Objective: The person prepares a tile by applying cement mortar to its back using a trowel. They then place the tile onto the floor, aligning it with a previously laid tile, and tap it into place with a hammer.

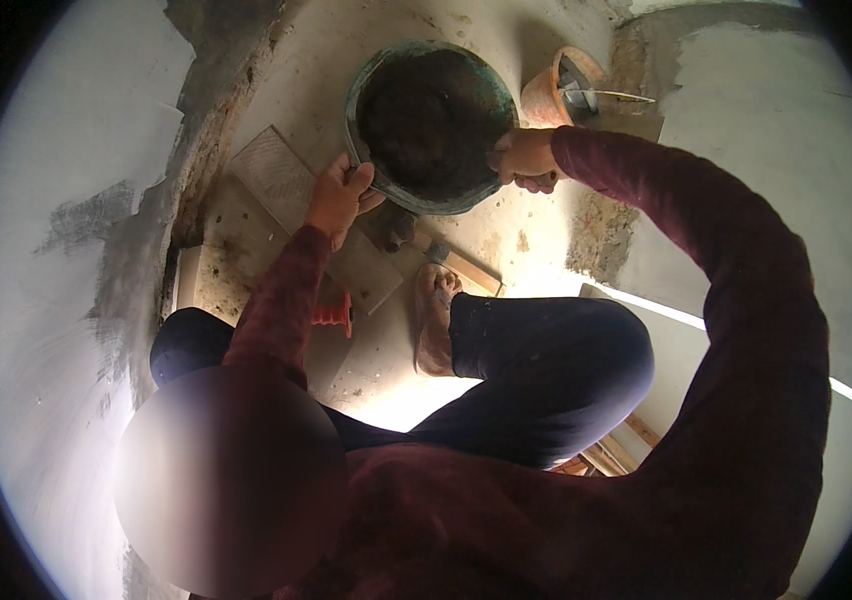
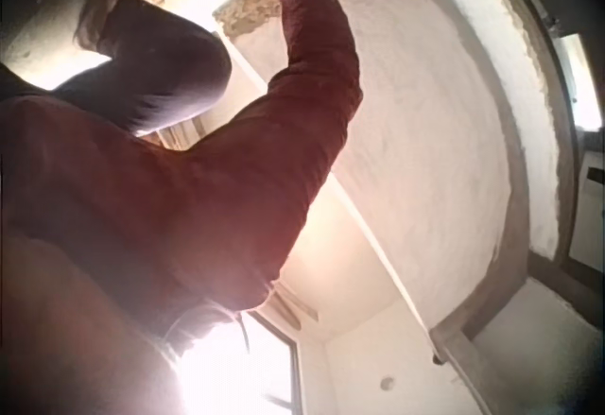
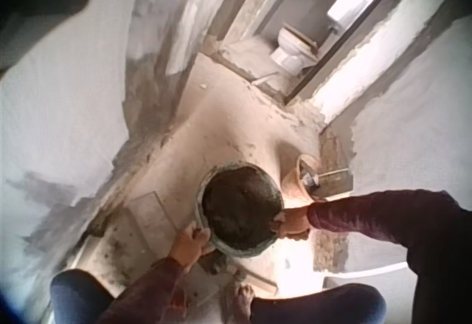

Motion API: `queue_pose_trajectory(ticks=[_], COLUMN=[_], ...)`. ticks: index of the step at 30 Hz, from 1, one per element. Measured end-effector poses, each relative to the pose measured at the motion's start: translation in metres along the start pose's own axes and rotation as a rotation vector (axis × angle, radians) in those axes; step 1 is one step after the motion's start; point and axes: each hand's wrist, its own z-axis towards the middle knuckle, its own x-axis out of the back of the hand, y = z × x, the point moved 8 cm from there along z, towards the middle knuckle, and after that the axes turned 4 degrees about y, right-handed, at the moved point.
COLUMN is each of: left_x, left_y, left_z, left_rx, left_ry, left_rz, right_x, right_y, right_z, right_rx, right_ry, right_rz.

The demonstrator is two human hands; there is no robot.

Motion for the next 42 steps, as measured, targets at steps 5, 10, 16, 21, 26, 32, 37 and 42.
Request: queue_pose_trajectory(ticks=[5, 10, 16, 21, 26, 32, 37, 42], left_x=[0.004, -0.001, 0.001, 0.003, 0.003, -0.001, 0.009, 0.001], left_y=[-0.003, 0.003, 0.000, 0.004, 0.007, 0.012, 0.033, 0.038], left_z=[0.001, -0.002, 0.001, 0.002, 0.003, 0.004, 0.013, 0.015], left_rx=[0.023, 0.036, 0.006, -0.049, -0.096, -0.140, -0.171, -0.116], left_ry=[-0.010, -0.002, -0.004, -0.016, -0.013, 0.050, 0.064, 0.067], left_rz=[0.001, 0.040, 0.051, 0.101, 0.105, 0.168, 0.176, 0.299], right_x=[-0.026, -0.049, -0.083, -0.089, -0.069, -0.019, -0.012, -0.032], right_y=[0.008, -0.001, -0.019, -0.015, -0.001, 0.000, -0.011, 0.012], right_z=[0.003, -0.007, 0.001, -0.009, -0.029, -0.060, -0.071, -0.055], right_rx=[0.091, 0.131, 0.187, 0.222, 0.238, 0.252, 0.327, 0.424], right_ry=[-0.030, -0.106, -0.346, -0.470, -0.194, 0.584, 0.854, 0.945], right_rz=[0.327, 0.601, 1.238, 1.547, 1.354, -0.037, -0.711, -0.728])
